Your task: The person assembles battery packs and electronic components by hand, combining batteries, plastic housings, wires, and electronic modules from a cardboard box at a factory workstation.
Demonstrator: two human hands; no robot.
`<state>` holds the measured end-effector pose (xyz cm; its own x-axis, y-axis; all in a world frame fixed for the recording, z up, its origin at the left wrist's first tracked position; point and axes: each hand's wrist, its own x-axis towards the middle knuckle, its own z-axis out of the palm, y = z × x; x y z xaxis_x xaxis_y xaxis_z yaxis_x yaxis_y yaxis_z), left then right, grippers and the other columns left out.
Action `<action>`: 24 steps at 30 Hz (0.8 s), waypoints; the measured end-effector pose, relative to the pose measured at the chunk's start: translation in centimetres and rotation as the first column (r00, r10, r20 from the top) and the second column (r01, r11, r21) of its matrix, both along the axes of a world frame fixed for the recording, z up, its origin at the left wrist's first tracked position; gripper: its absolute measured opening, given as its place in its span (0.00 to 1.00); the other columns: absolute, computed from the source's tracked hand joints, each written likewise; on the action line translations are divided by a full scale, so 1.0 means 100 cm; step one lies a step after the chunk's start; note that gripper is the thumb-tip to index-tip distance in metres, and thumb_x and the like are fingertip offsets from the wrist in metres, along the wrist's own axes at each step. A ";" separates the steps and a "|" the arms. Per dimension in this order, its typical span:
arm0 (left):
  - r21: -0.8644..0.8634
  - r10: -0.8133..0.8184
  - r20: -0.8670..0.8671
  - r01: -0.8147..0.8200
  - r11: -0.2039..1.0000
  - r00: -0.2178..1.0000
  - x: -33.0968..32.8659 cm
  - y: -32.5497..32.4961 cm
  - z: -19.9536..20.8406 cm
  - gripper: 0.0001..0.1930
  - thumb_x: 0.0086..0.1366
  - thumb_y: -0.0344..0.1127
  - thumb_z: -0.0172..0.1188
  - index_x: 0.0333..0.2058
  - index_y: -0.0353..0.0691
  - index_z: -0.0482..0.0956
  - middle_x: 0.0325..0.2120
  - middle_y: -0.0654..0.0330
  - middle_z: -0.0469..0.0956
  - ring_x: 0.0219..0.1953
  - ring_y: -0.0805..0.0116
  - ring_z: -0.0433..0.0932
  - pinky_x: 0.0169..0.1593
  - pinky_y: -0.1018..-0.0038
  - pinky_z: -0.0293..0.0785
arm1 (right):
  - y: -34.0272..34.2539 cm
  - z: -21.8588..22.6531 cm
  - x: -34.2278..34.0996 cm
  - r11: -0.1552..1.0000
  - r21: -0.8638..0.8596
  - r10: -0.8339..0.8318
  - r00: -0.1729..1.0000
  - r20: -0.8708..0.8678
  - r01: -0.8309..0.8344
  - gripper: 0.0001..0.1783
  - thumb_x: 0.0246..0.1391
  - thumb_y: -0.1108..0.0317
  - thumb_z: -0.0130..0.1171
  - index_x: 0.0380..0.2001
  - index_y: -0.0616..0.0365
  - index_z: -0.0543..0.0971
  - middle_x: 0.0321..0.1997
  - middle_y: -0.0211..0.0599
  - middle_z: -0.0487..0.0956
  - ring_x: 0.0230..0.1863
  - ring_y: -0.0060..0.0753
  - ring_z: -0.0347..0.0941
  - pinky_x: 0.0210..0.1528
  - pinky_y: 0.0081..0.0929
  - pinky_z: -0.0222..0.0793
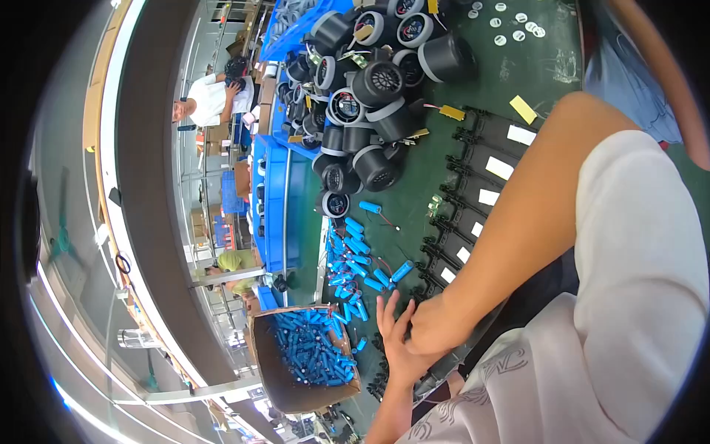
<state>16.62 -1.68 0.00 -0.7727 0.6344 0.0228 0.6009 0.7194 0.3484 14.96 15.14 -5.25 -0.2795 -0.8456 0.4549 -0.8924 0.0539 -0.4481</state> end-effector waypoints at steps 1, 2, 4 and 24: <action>-0.030 -0.012 0.005 0.012 0.999 1.000 -0.001 0.004 0.005 0.41 0.33 0.42 0.78 0.51 0.39 0.75 0.61 0.49 0.59 0.66 0.41 0.48 0.63 0.53 0.53 | 0.000 0.011 -0.002 0.995 0.093 -0.044 0.993 0.113 0.034 0.15 0.44 0.69 0.59 0.34 0.66 0.68 0.27 0.51 0.77 0.30 0.52 0.77 0.27 0.43 0.73; -0.059 -0.027 0.009 0.028 0.998 1.000 -0.002 0.010 0.007 0.41 0.33 0.42 0.79 0.50 0.38 0.75 0.61 0.49 0.59 0.66 0.41 0.47 0.63 0.53 0.53 | -0.001 0.018 -0.007 0.995 0.086 -0.050 0.992 0.114 0.040 0.15 0.44 0.69 0.59 0.34 0.66 0.68 0.27 0.51 0.77 0.30 0.52 0.77 0.27 0.43 0.73; 0.060 0.039 0.107 -0.046 0.997 0.993 0.002 0.012 0.000 0.37 0.36 0.41 0.77 0.48 0.34 0.77 0.61 0.49 0.58 0.67 0.42 0.46 0.63 0.53 0.53 | -0.010 0.031 -0.010 0.986 0.152 -0.114 0.940 0.323 0.067 0.21 0.41 0.62 0.63 0.35 0.67 0.73 0.45 0.56 0.74 0.47 0.52 0.75 0.42 0.40 0.74; -0.084 0.113 0.079 -0.106 0.991 0.991 0.027 -0.019 0.004 0.45 0.58 0.62 0.54 0.64 0.38 0.53 0.65 0.41 0.44 0.67 0.38 0.37 0.65 0.47 0.36 | 0.169 -0.072 0.192 0.169 0.579 -0.961 0.263 -0.082 0.797 0.12 0.35 0.74 0.56 0.29 0.61 0.77 0.37 0.42 0.76 0.48 0.45 0.69 0.52 0.34 0.65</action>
